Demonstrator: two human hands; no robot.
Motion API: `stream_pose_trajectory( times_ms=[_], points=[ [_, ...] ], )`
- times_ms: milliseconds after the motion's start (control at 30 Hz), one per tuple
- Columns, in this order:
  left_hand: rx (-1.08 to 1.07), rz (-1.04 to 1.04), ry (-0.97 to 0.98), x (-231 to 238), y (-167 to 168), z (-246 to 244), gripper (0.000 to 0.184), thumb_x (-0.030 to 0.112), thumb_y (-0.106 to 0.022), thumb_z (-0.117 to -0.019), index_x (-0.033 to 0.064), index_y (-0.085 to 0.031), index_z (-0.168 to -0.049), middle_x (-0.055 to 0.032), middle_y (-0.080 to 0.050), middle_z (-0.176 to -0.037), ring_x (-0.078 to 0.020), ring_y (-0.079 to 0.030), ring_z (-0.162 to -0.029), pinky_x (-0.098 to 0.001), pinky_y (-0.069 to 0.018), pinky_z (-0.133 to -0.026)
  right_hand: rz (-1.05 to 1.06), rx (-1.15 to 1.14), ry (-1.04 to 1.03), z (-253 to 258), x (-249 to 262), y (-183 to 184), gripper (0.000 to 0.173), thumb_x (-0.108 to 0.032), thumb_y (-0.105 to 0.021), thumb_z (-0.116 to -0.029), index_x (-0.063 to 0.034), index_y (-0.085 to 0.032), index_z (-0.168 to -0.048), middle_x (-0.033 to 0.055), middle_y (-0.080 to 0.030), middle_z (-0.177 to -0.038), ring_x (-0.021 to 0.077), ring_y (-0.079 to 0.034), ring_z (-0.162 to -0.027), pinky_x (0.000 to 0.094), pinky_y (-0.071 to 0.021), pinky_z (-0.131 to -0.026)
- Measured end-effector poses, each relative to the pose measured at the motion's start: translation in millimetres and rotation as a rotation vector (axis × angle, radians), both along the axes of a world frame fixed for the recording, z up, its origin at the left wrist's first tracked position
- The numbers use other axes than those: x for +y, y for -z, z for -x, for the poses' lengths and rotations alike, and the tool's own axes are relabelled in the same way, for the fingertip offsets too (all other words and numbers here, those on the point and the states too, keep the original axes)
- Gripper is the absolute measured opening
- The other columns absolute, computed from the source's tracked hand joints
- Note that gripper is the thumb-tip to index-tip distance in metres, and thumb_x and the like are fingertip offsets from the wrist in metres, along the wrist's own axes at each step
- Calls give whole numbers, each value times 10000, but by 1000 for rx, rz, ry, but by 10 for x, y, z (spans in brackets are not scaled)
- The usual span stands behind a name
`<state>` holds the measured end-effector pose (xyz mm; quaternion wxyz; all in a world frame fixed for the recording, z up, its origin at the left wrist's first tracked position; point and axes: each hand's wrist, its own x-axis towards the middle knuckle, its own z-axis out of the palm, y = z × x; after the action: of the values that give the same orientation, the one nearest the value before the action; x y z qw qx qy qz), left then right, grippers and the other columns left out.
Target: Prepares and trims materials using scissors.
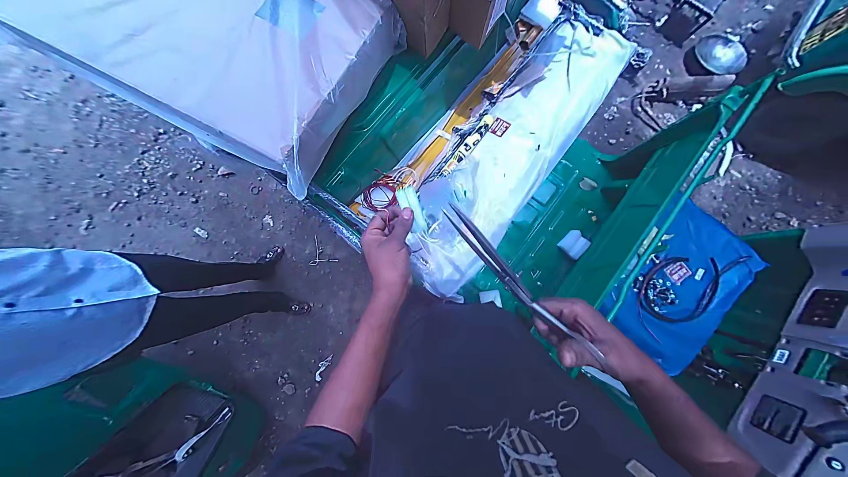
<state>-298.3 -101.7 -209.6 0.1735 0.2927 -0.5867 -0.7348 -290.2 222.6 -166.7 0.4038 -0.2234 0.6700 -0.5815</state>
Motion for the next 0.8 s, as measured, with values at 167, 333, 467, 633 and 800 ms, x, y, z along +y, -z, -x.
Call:
stream_pose_trajectory(
  times_ms=[167,333,467,633,800],
  points=[
    [63,7,86,-166,-78,102,68,182,-686,-995,140,-657,-1040,16,-642,-829,-31,-462,-506,-164,-360,-417,-139,161,95,-181,5,-35,655,-801,-695,-769,-154,-630,-845,-79,-487,-626,23,-427,-507,210,-331,-446],
    [132,-114,303,-280,-151,124,75,130,-648,-1007,110,-598,-1060,-11,-574,-762,-58,-457,-494,-182,-401,-426,33,170,452,-84,-605,0,316,-355,-822,-881,-89,-650,-879,-9,-633,-718,62,-551,-541,213,-454,-462],
    [205,-151,448,-331,-192,56,85,119,-616,-1022,103,-545,-1067,-19,-540,-761,-76,-463,-500,-200,-428,-443,32,148,711,-35,-1341,15,269,-158,-873,-825,-38,-657,-930,105,-762,-883,162,-663,-577,279,-551,-498],
    [232,-134,541,-488,-240,57,97,146,-575,-1047,108,-526,-1122,-30,-562,-826,-92,-479,-514,-225,-452,-455,216,59,924,-94,-1884,89,188,39,-795,-843,48,-621,-912,187,-726,-789,216,-692,-581,321,-601,-527],
    [244,-252,550,-626,-305,51,79,182,-502,-1084,125,-478,-1134,-26,-550,-797,-93,-498,-524,-218,-467,-471,360,12,955,-368,-2280,152,222,71,-796,-825,43,-590,-902,188,-730,-790,251,-727,-629,370,-642,-585]
  ],
)
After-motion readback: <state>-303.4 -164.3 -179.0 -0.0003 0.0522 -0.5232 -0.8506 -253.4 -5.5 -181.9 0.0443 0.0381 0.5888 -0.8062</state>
